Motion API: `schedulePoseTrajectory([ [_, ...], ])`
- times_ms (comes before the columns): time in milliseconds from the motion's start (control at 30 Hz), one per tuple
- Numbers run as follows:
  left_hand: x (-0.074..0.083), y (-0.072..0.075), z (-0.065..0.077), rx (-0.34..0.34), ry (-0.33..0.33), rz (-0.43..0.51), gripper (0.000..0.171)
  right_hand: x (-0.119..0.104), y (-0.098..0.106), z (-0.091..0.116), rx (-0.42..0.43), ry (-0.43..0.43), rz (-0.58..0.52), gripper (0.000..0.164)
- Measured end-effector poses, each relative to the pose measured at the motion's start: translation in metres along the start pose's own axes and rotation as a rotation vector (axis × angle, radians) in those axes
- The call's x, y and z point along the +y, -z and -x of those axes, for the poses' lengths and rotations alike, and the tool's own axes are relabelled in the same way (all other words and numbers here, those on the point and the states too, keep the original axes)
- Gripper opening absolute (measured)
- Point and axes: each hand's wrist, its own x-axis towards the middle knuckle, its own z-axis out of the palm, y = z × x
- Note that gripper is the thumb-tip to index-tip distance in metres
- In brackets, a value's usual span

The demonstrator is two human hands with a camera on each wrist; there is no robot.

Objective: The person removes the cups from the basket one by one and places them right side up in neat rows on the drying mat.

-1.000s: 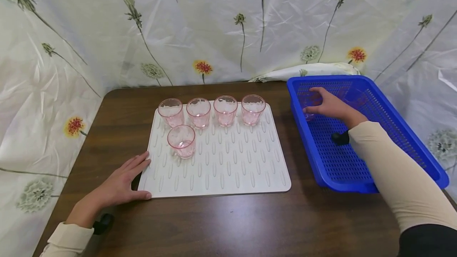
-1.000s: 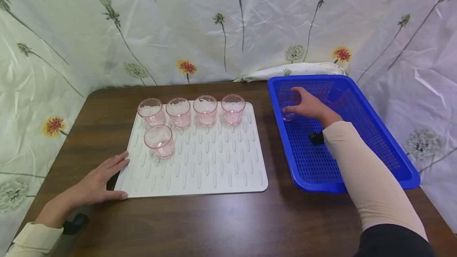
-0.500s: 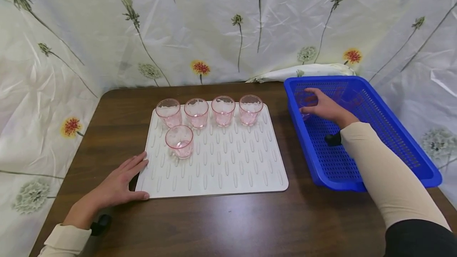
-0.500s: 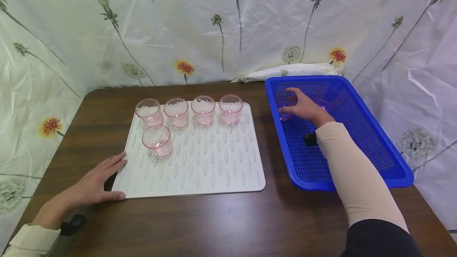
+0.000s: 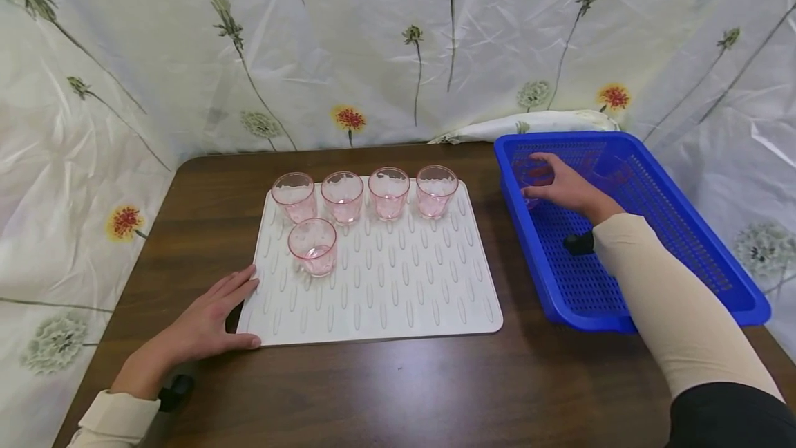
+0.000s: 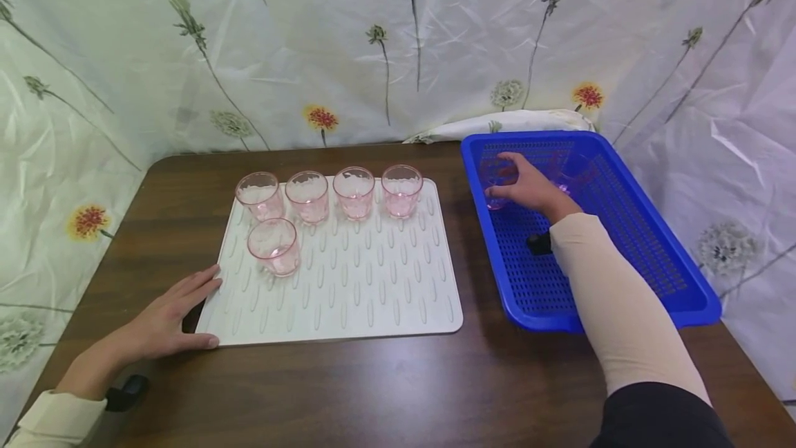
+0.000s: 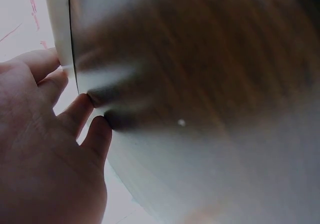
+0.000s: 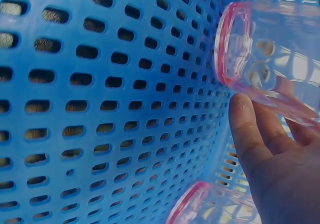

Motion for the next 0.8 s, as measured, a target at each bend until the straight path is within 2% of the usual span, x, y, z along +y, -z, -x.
schedulePoseTrajectory([
  [233, 0.001, -0.001, 0.0, 0.001, -0.002, 0.001, 0.099, 0.0, 0.003, 0.001, 0.005, -0.01, 0.034, 0.09],
  [433, 0.001, 0.0, 0.0, -0.006, 0.006, -0.006, 0.1, -0.008, 0.014, 0.007, 0.013, -0.006, 0.062, 0.092],
  [667, -0.001, -0.001, -0.001, 0.002, -0.019, -0.01, 0.099, -0.038, 0.036, 0.024, 0.044, 0.002, 0.125, 0.093],
  [800, -0.001, -0.001, -0.002, -0.004, -0.016, -0.011, 0.1, -0.062, 0.044, 0.031, 0.075, 0.043, 0.132, 0.093],
])
